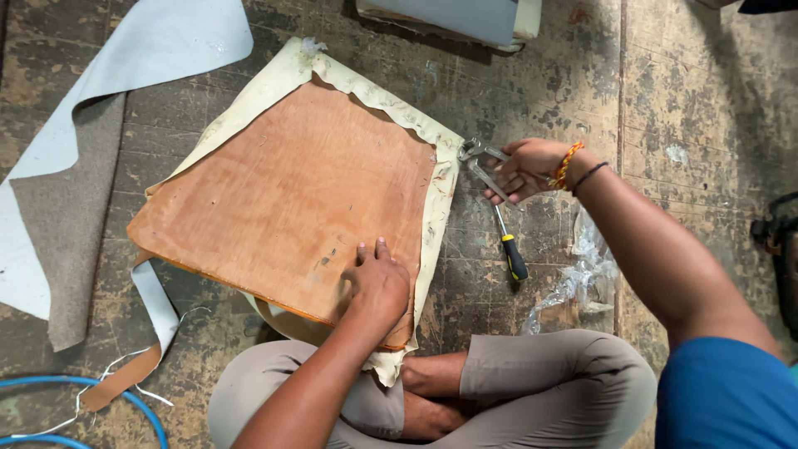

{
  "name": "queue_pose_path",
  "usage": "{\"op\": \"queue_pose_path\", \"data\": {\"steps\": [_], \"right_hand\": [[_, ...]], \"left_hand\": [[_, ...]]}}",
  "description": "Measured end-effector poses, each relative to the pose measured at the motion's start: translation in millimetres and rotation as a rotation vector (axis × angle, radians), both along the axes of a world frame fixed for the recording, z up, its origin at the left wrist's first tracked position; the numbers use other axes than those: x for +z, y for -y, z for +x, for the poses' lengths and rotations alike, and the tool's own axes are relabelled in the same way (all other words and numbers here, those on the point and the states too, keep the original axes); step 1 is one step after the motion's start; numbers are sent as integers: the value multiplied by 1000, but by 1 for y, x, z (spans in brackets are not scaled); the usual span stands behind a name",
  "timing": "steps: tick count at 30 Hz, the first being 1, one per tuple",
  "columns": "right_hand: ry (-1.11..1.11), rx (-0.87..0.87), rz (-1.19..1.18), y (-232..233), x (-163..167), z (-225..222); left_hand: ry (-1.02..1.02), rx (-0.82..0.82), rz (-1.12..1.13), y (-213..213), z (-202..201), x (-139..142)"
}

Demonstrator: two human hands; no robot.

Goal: The person sits on the floor and removes old fabric from a wooden furniture piece, likely a chair seat. They use a screwdriver to pry up staples and pliers to pull them out, peeling the fabric away from the wooden frame.

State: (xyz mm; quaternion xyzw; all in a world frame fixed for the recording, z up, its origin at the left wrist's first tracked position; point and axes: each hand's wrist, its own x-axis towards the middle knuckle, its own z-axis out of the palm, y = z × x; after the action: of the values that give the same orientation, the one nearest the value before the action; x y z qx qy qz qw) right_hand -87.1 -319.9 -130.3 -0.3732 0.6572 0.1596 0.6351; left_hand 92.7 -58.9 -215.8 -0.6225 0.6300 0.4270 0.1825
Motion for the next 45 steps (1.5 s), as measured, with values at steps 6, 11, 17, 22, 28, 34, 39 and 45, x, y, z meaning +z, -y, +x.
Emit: {"op": "queue_pose_path", "data": {"steps": [6,11,17,22,28,34,39,45], "right_hand": [[-341,521,-210,13,11,17],[-723,1529,-733,7,1,0],[-819,1693,-831,7,-17,0],[-836,1719,-916,7,-34,4],[-862,1657,-930,1,-31,20],[-959,1832,-700,-2,-25,34],[-731,1242,-500,11,-55,-22],[-409,1101,-791,11,-78,-85]], "left_hand": [[-33,74,-24,3,3,1],[-32,33,53,10,4,4],[-48,9,83,8,8,16],[-45,23,68,8,8,17],[-58,-8,72,8,10,14],[-76,12,107,8,13,18],[-124,93,156,12,18,20],[-131,88,196,12,16,18]]}}
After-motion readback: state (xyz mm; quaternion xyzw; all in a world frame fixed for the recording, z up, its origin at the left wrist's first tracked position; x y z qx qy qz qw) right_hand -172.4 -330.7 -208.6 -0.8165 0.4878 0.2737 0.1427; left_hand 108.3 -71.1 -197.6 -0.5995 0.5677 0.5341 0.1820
